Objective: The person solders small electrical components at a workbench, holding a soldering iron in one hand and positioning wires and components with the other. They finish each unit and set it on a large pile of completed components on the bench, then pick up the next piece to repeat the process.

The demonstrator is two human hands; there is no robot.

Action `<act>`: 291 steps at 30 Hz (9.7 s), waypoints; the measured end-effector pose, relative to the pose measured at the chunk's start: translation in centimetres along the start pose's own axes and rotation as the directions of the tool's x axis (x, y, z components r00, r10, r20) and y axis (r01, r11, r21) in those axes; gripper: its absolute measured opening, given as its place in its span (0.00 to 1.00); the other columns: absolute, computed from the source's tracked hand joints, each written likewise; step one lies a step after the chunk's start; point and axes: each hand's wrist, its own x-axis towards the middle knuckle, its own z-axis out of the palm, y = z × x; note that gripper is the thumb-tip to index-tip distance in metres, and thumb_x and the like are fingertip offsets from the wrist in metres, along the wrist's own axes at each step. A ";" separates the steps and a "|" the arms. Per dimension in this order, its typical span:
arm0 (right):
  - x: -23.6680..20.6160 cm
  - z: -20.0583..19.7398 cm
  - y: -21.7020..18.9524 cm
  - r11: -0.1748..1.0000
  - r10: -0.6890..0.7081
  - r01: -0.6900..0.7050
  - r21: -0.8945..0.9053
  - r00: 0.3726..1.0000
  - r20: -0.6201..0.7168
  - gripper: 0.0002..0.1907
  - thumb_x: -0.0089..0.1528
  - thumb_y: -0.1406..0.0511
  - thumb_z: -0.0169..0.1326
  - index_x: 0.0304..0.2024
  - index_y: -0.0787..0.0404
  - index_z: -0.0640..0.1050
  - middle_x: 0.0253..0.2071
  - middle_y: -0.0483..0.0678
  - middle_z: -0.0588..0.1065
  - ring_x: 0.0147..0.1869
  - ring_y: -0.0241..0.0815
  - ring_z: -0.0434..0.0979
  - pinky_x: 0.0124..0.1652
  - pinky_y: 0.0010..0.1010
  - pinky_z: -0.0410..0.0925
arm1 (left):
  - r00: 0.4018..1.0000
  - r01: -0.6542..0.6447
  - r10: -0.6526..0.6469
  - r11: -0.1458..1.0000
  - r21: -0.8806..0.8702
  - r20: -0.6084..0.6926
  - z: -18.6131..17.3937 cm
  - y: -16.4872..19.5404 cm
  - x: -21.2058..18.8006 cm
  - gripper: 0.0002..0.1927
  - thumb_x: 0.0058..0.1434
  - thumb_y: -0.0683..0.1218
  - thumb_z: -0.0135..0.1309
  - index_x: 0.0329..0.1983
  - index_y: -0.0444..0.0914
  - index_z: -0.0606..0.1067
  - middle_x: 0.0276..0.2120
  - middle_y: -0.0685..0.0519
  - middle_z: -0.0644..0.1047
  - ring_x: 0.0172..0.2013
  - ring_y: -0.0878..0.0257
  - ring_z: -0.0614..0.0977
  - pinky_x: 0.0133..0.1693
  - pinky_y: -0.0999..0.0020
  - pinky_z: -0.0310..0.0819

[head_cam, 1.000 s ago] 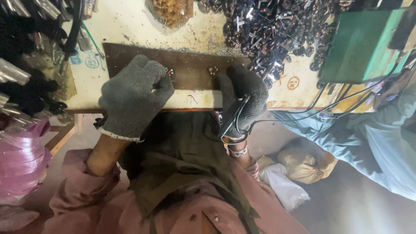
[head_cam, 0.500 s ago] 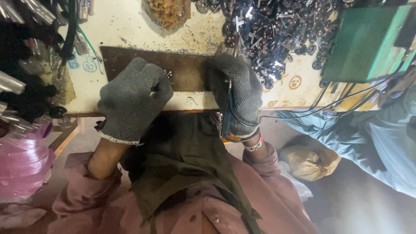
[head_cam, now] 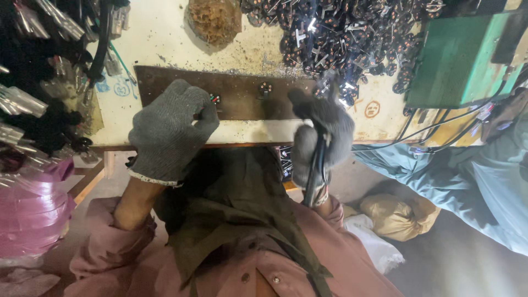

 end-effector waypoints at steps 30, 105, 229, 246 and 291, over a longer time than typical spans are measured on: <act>-3.7 3.3 9.0 0.845 0.472 -0.452 0.285 0.881 -0.004 0.09 0.71 0.69 0.48 0.51 0.67 0.76 0.42 0.53 0.75 0.42 0.45 0.76 0.43 0.32 0.70 | 0.944 -0.008 -0.087 0.959 0.284 0.319 2.7 1.7 -1.1 0.17 0.56 0.46 0.60 0.49 0.41 0.76 0.36 0.52 0.76 0.39 0.50 0.78 0.44 0.53 0.68; -1.8 4.7 2.6 0.544 0.695 -0.740 0.395 0.661 0.282 0.16 0.60 0.74 0.65 0.47 0.64 0.74 0.42 0.50 0.81 0.44 0.39 0.84 0.42 0.29 0.78 | 0.958 0.285 -0.224 0.813 -0.507 0.178 3.7 1.2 0.6 0.05 0.69 0.35 0.55 0.43 0.33 0.71 0.42 0.45 0.75 0.41 0.52 0.78 0.46 0.61 0.73; -1.3 1.9 8.2 0.997 0.013 -0.044 0.063 0.905 0.425 0.17 0.58 0.67 0.65 0.49 0.59 0.79 0.46 0.52 0.81 0.50 0.54 0.84 0.49 0.40 0.74 | 0.982 0.020 0.001 0.994 -0.112 0.187 8.2 -2.2 4.7 0.05 0.67 0.45 0.58 0.38 0.39 0.76 0.35 0.48 0.78 0.34 0.52 0.82 0.36 0.60 0.77; -1.3 3.0 8.4 0.987 0.051 -0.100 0.126 0.939 0.341 0.14 0.59 0.70 0.65 0.46 0.61 0.78 0.41 0.52 0.81 0.43 0.51 0.85 0.45 0.34 0.76 | 0.969 0.080 -0.056 0.992 -0.094 0.240 8.3 -2.3 5.1 0.05 0.65 0.45 0.60 0.39 0.40 0.77 0.36 0.47 0.79 0.36 0.48 0.82 0.37 0.56 0.77; 1.6 4.0 7.0 0.967 0.252 -0.245 -0.066 0.895 0.369 0.03 0.68 0.72 0.54 0.42 0.59 0.78 0.36 0.48 0.78 0.39 0.47 0.79 0.41 0.29 0.70 | 0.910 0.196 -0.173 0.980 -0.022 0.377 6.9 -1.5 5.7 0.09 0.61 0.49 0.60 0.31 0.43 0.73 0.23 0.48 0.77 0.25 0.48 0.82 0.27 0.52 0.73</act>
